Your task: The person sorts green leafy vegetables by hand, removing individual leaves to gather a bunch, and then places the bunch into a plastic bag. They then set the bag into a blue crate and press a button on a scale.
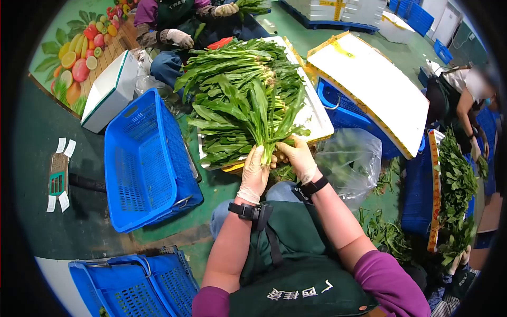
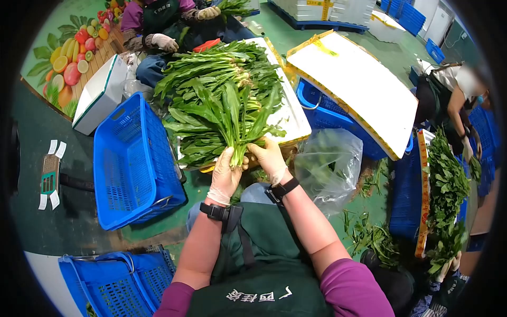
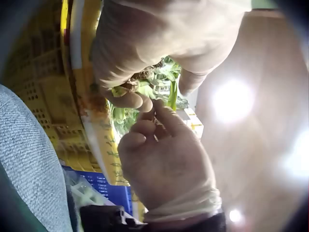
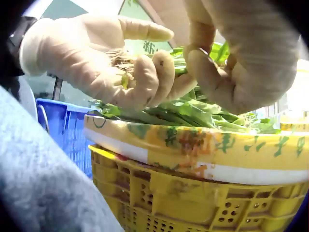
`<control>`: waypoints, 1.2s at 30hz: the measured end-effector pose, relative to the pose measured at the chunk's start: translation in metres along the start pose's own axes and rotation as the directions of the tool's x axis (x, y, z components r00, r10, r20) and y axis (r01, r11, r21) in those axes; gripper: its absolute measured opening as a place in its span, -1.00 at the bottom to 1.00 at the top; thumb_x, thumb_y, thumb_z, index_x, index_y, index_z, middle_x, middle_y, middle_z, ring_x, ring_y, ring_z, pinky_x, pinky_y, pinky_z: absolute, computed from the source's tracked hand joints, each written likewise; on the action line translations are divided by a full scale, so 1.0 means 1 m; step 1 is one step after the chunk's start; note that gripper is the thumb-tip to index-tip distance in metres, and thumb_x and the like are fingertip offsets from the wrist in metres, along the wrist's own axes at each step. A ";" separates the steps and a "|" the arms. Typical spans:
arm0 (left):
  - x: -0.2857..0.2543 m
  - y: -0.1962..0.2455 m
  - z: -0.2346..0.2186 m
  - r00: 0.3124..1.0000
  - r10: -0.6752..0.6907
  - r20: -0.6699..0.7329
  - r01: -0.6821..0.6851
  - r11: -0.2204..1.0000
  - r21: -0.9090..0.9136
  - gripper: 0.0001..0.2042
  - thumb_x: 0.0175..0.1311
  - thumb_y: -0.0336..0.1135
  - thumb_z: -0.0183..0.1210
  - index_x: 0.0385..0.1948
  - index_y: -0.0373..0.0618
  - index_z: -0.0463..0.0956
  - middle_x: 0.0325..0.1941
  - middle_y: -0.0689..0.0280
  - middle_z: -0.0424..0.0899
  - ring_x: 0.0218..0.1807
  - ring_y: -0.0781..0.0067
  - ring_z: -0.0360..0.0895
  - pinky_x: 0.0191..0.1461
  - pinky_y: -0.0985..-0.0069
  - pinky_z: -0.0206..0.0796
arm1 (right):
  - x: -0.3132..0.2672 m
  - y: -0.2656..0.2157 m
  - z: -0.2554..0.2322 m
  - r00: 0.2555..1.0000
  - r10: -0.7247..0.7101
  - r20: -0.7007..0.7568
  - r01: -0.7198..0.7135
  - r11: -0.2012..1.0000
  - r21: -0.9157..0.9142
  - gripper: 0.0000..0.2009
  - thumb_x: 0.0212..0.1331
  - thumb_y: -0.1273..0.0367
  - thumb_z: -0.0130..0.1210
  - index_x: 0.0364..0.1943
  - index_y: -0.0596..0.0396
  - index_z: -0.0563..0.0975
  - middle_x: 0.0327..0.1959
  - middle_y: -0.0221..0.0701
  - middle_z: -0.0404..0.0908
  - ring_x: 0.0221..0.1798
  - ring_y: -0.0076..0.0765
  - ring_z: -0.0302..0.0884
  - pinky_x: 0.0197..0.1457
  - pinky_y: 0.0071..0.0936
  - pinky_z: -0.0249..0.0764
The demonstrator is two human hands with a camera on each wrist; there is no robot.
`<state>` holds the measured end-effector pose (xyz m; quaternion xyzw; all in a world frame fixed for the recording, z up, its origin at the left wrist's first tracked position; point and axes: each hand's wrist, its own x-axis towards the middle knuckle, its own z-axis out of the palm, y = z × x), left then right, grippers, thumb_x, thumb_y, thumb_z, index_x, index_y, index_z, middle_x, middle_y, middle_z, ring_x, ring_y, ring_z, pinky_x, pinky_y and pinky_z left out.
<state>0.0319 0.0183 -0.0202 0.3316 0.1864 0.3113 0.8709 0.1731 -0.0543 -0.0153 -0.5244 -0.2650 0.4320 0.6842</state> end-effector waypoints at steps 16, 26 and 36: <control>-0.002 0.002 0.014 0.989 -0.101 -0.107 0.093 0.993 -0.074 -0.81 0.49 -0.26 0.04 -0.03 -0.11 0.43 -0.21 0.30 0.65 -0.26 0.45 0.62 -0.20 0.50 0.47 | -0.010 -0.013 0.018 0.982 0.176 -0.068 -0.150 0.947 0.285 -0.81 0.21 0.40 0.26 -0.18 0.14 0.51 -0.56 -0.48 0.49 -0.63 -0.54 0.40 -0.56 -0.56 0.38; -0.002 0.000 0.016 0.998 -0.053 -0.024 0.054 0.997 0.063 -0.78 0.49 -0.27 0.02 0.04 -0.13 0.37 -0.13 0.30 0.59 -0.23 0.42 0.58 -0.19 0.48 0.48 | -0.016 -0.022 0.023 0.981 0.130 -0.146 -0.096 0.970 0.221 -0.86 0.22 0.44 0.19 -0.24 0.19 0.49 -0.58 -0.44 0.48 -0.64 -0.50 0.40 -0.58 -0.53 0.36; -0.005 -0.004 0.013 0.991 -0.008 -0.130 0.009 1.000 0.007 -0.83 0.48 -0.24 0.03 -0.06 -0.07 0.41 -0.27 0.32 0.61 -0.35 0.48 0.57 -0.32 0.54 0.44 | -0.029 -0.021 0.036 0.980 0.089 -0.175 -0.044 0.968 0.246 -0.81 0.20 0.44 0.23 -0.27 0.28 0.47 -0.55 -0.40 0.52 -0.59 -0.48 0.45 -0.56 -0.51 0.39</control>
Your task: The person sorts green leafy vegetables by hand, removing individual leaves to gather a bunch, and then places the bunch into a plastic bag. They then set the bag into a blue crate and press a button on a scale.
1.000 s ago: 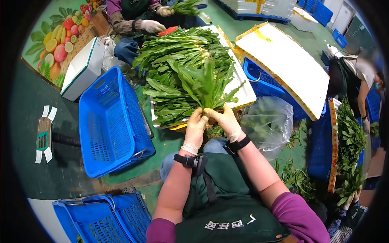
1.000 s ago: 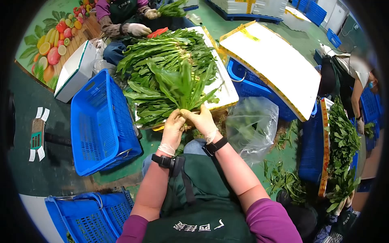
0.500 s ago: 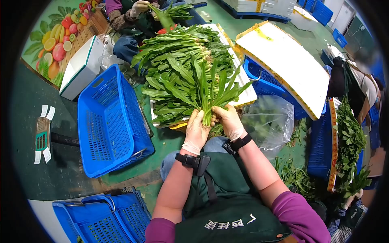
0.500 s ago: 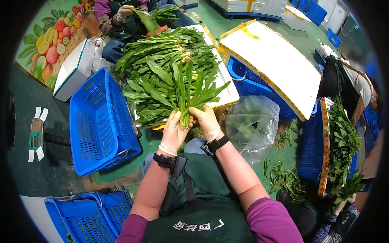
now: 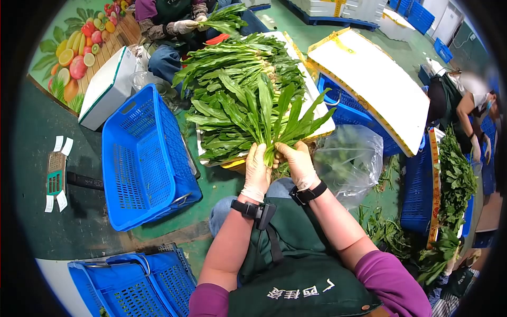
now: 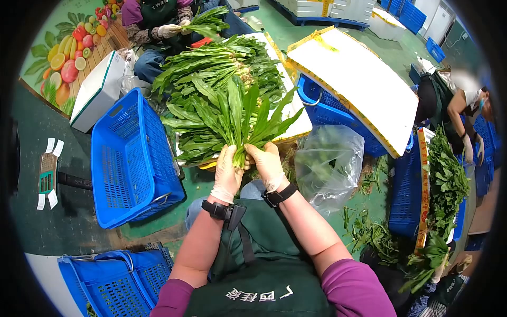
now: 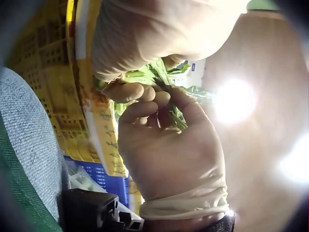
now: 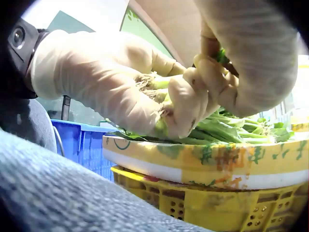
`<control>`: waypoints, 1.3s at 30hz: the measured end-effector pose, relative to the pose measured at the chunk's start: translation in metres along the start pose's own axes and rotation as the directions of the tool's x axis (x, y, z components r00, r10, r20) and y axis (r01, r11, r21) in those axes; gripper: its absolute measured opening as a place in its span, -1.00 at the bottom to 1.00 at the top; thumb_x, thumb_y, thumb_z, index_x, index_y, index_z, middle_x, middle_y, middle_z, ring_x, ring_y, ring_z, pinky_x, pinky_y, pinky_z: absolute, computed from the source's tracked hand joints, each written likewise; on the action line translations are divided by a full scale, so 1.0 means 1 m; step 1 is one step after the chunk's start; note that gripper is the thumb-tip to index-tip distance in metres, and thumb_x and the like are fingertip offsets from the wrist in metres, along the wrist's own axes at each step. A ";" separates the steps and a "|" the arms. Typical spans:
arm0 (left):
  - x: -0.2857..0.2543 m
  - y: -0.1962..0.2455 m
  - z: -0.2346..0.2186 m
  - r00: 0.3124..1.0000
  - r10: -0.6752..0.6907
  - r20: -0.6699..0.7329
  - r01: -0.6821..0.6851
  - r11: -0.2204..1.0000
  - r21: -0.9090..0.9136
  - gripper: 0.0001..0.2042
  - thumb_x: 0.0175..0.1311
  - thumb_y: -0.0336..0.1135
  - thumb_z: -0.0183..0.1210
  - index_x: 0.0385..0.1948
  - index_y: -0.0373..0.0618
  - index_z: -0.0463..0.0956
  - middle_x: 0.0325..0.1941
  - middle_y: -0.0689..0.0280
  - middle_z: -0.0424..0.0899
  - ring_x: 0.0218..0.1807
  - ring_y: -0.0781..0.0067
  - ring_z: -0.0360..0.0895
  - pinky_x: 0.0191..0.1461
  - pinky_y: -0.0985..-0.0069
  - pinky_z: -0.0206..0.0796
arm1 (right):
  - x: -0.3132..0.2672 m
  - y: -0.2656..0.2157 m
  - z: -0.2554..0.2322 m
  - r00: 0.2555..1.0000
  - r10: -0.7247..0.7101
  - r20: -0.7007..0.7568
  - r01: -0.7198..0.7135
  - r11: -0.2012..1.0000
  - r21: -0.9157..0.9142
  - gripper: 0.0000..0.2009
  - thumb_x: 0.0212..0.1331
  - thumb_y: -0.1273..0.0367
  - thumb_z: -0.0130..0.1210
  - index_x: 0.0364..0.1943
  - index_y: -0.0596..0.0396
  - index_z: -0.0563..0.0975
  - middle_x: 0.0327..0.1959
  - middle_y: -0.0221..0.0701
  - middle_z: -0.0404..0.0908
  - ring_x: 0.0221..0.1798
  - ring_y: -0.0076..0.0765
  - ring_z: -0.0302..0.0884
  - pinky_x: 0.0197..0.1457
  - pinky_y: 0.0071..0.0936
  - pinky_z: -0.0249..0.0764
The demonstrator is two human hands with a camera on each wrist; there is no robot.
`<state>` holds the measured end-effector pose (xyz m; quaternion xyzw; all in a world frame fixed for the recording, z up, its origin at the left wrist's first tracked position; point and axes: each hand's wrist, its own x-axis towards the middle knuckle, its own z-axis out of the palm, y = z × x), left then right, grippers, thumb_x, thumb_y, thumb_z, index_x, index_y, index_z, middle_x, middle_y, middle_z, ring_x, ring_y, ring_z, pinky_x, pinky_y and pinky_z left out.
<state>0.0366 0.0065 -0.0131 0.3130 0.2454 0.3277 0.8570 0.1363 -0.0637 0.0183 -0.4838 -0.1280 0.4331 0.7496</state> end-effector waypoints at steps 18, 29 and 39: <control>-0.006 0.005 0.008 0.996 -0.033 -0.084 0.084 0.684 0.725 -0.56 0.44 0.04 0.09 -0.38 -0.25 0.57 -0.52 0.29 0.62 -0.51 0.50 0.55 -0.43 0.49 0.42 | 0.025 0.007 -0.040 0.967 0.233 0.099 -0.230 0.972 -0.044 -0.84 0.22 0.42 0.12 -0.17 0.17 0.55 -0.42 -0.46 0.60 -0.53 -0.58 0.44 -0.45 -0.60 0.39; 0.002 0.003 -0.007 0.920 -0.341 0.193 0.219 0.857 0.467 -0.59 0.45 -0.13 0.10 0.14 -0.25 0.39 -0.05 0.15 0.66 -0.25 0.37 0.65 -0.22 0.49 0.51 | 0.023 -0.013 -0.055 0.964 0.199 0.178 -0.135 0.939 -0.317 -0.66 0.26 0.32 0.20 0.03 0.20 0.51 -0.22 -0.39 0.65 -0.29 -0.54 0.59 -0.27 -0.62 0.49; 0.003 -0.012 -0.005 0.968 -0.206 0.145 0.159 0.946 0.283 -0.63 0.32 -0.42 0.20 0.12 -0.22 0.37 -0.06 0.28 0.64 -0.19 0.48 0.63 -0.23 0.59 0.50 | -0.003 -0.012 -0.023 0.974 -0.221 0.043 0.161 0.551 -0.819 -0.75 0.09 0.34 0.32 -0.20 0.18 0.60 -0.43 -0.41 0.65 -0.39 -0.59 0.54 -0.26 -0.55 0.51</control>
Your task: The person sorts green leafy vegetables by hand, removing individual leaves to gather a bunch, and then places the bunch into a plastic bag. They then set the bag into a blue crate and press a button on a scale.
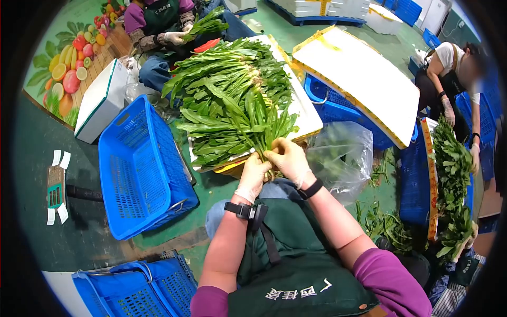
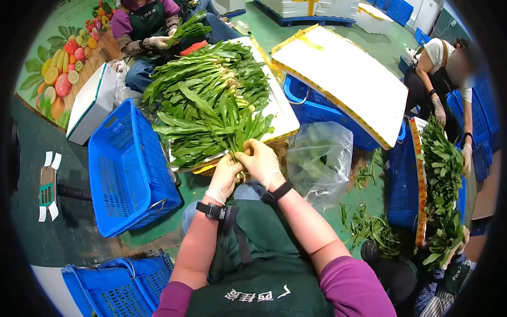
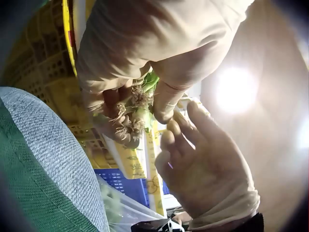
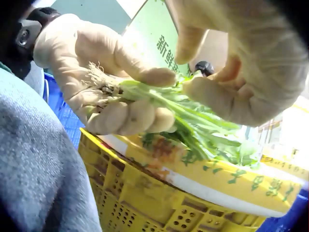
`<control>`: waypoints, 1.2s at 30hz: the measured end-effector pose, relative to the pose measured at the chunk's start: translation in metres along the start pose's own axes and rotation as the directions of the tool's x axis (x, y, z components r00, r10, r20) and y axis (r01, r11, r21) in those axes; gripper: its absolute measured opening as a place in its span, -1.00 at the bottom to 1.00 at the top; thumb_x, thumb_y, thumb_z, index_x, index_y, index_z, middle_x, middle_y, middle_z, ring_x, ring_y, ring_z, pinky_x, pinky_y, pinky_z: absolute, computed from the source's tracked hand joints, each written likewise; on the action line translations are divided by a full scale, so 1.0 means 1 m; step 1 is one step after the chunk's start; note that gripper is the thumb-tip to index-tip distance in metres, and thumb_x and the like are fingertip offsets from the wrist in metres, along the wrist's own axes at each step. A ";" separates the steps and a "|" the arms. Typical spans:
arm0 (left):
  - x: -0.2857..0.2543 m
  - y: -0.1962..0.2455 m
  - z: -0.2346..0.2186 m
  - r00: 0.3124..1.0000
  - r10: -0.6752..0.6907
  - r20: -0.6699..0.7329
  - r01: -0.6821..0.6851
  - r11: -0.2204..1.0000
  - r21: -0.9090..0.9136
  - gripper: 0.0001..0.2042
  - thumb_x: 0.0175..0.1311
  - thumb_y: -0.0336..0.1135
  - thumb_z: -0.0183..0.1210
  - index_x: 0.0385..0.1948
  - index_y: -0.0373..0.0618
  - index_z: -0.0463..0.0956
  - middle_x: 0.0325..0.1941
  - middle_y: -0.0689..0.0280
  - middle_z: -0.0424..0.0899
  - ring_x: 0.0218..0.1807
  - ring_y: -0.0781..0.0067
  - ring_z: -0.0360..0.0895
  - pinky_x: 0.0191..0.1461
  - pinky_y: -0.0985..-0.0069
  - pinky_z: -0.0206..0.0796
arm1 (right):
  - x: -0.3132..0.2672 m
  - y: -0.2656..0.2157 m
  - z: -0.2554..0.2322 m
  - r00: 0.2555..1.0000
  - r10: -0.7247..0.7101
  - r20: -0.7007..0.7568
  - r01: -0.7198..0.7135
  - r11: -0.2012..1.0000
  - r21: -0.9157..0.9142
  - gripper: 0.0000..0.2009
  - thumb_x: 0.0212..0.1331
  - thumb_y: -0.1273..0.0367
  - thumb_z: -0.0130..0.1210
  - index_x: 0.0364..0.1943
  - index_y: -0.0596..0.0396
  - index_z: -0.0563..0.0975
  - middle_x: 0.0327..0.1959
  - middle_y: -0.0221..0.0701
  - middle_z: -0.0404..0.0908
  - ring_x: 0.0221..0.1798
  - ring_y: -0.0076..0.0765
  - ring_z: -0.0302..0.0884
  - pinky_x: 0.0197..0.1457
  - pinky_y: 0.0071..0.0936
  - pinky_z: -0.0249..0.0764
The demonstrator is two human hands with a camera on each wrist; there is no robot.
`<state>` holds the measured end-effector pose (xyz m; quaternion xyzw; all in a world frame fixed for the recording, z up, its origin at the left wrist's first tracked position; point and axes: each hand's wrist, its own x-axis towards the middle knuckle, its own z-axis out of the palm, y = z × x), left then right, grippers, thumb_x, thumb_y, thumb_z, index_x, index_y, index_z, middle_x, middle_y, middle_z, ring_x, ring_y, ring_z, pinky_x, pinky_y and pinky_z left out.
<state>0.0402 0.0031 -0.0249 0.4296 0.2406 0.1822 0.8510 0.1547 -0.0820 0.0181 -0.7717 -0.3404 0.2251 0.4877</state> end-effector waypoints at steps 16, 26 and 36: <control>-0.004 0.005 0.006 0.984 0.099 -0.150 -0.118 0.985 -0.125 -0.62 0.41 -0.44 0.08 0.23 -0.17 0.30 -0.03 0.26 0.60 -0.15 0.45 0.63 -0.23 0.53 0.54 | -0.042 0.029 -0.032 0.895 -0.288 0.339 -0.164 0.495 0.853 -0.83 0.31 0.53 0.10 -0.05 0.23 0.55 -0.06 -0.40 0.64 0.01 -0.51 0.54 0.15 -0.51 0.46; -0.001 -0.003 0.013 0.893 0.307 -0.329 -0.250 0.947 0.204 -0.64 0.29 -0.50 0.19 0.10 -0.16 0.35 -0.13 0.29 0.60 -0.38 0.57 0.49 -0.33 0.63 0.34 | -0.035 0.043 -0.060 0.981 -0.179 -0.071 0.138 0.912 -0.387 -0.59 0.11 0.21 0.31 -0.05 0.18 0.56 -0.16 -0.16 0.61 -0.15 -0.12 0.56 -0.04 -0.26 0.50; -0.018 -0.005 0.018 0.881 0.447 -0.153 -0.374 0.858 0.353 -0.47 0.16 -0.64 0.20 0.14 -0.13 0.17 -0.07 0.22 0.56 -0.08 0.44 0.59 0.00 0.50 0.49 | 0.008 0.024 0.005 0.961 0.110 0.255 -0.254 0.716 0.650 -0.74 0.35 0.40 0.06 0.01 0.27 0.51 -0.25 -0.36 0.67 -0.37 -0.51 0.57 -0.30 -0.56 0.51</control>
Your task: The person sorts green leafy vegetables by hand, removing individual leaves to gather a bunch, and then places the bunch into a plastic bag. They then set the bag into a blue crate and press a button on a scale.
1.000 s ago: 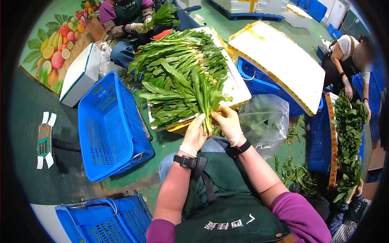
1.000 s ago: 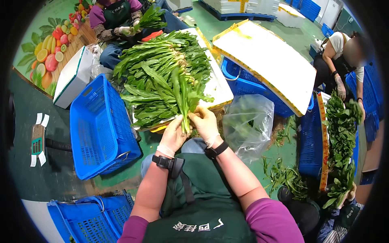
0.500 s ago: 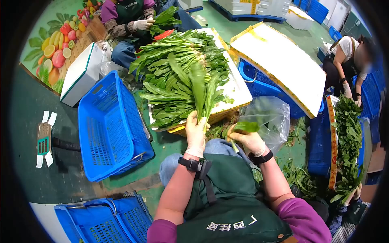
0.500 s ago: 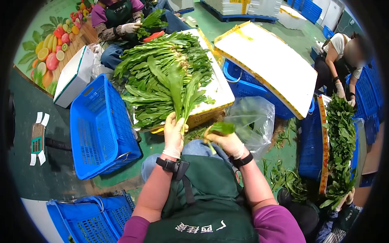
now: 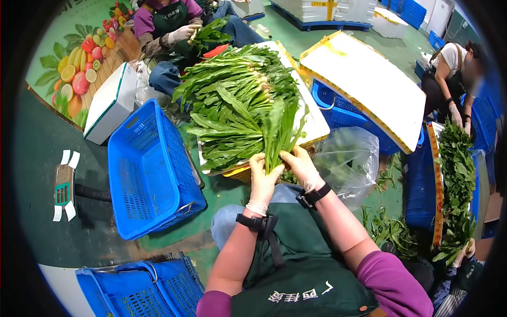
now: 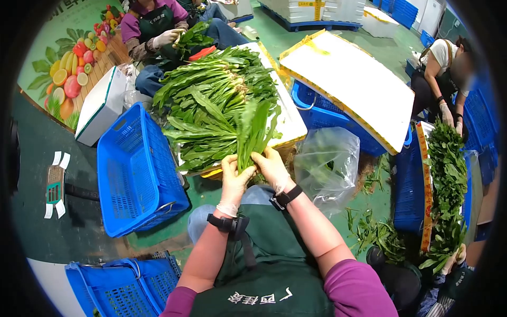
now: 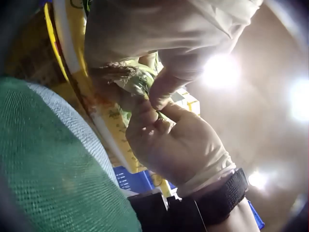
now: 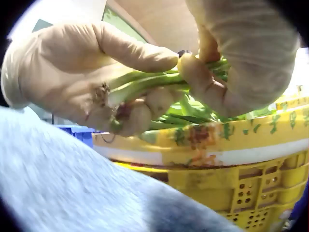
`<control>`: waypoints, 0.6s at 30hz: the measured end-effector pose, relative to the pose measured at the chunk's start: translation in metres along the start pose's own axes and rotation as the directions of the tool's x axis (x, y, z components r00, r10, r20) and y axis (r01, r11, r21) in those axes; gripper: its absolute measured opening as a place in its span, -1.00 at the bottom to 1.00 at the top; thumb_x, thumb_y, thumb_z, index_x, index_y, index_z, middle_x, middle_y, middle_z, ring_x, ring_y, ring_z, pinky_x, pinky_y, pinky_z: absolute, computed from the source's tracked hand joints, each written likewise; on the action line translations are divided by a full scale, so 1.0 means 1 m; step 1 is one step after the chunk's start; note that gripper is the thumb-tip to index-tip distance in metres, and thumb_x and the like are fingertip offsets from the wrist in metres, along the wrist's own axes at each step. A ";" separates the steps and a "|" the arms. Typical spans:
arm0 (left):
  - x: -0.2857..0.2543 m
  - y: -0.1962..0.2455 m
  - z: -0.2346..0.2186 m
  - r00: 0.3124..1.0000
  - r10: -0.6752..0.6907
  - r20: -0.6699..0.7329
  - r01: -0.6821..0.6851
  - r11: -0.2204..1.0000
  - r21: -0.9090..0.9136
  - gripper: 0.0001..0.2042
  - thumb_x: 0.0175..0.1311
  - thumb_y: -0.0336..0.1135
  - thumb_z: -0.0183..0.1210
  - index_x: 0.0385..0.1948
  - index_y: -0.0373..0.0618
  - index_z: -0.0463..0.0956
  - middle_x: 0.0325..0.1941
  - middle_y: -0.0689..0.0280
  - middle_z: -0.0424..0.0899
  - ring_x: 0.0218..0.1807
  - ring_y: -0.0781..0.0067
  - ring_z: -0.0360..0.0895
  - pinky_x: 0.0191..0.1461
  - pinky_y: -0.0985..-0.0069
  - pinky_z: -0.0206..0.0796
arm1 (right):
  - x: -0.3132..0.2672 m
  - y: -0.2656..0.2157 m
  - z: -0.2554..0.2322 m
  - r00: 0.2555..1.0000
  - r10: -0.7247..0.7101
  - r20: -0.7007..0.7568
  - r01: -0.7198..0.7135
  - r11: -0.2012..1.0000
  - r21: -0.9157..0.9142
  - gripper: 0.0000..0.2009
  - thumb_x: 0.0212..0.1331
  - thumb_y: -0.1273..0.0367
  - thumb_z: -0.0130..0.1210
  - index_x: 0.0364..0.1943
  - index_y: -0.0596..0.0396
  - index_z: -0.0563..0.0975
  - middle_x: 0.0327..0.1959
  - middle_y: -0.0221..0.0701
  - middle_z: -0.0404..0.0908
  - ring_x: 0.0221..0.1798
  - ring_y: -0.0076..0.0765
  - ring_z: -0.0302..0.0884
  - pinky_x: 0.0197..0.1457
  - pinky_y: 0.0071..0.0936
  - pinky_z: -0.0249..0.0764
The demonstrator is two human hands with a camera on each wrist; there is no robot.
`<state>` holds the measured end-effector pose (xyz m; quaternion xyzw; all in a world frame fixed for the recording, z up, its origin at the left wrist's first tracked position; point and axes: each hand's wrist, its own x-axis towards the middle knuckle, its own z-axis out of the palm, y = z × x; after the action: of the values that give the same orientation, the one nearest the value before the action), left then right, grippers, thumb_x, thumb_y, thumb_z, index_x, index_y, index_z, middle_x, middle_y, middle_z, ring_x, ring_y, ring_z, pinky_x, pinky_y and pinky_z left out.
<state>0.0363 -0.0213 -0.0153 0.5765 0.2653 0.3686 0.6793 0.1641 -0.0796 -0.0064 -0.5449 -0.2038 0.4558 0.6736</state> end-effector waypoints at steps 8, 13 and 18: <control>0.008 0.019 -0.045 0.851 -0.368 0.374 0.503 0.776 -0.381 -0.63 0.32 -0.47 0.15 0.16 -0.21 0.38 0.01 0.18 0.59 0.02 0.23 0.57 0.13 0.28 0.46 | -0.001 -0.055 -0.006 0.954 -0.016 0.299 0.072 0.981 -0.179 -0.68 0.24 0.41 0.04 0.06 0.24 0.52 -0.25 -0.35 0.67 -0.27 -0.52 0.60 -0.12 -0.49 0.54; 0.009 0.036 -0.053 0.995 -0.084 -0.052 0.024 0.715 -0.698 -0.78 0.39 -0.46 0.13 0.03 -0.14 0.46 -0.11 0.27 0.61 -0.04 0.26 0.58 0.11 0.16 0.49 | 0.070 -0.024 0.006 0.858 -0.487 0.161 0.428 0.506 -0.749 -0.74 0.13 0.39 0.19 -0.09 0.14 0.64 -0.14 -0.19 0.65 -0.03 -0.14 0.62 0.07 -0.30 0.51; 0.012 0.012 -0.062 0.970 -0.238 -0.039 0.124 0.630 -0.767 -0.86 0.33 -0.50 0.19 -0.13 -0.13 0.50 -0.17 0.25 0.63 -0.02 0.26 0.57 0.26 0.16 0.41 | 0.073 -0.027 0.025 0.843 -0.502 0.194 0.358 0.253 -0.899 -0.77 0.04 0.30 0.31 -0.20 0.02 0.69 -0.23 -0.25 0.61 -0.09 -0.02 0.57 0.01 -0.18 0.48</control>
<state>-0.0081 0.0254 -0.0150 0.1828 0.1888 0.4138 0.8716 0.1916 -0.0043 0.0104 -0.7727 -0.5143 0.0288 0.3710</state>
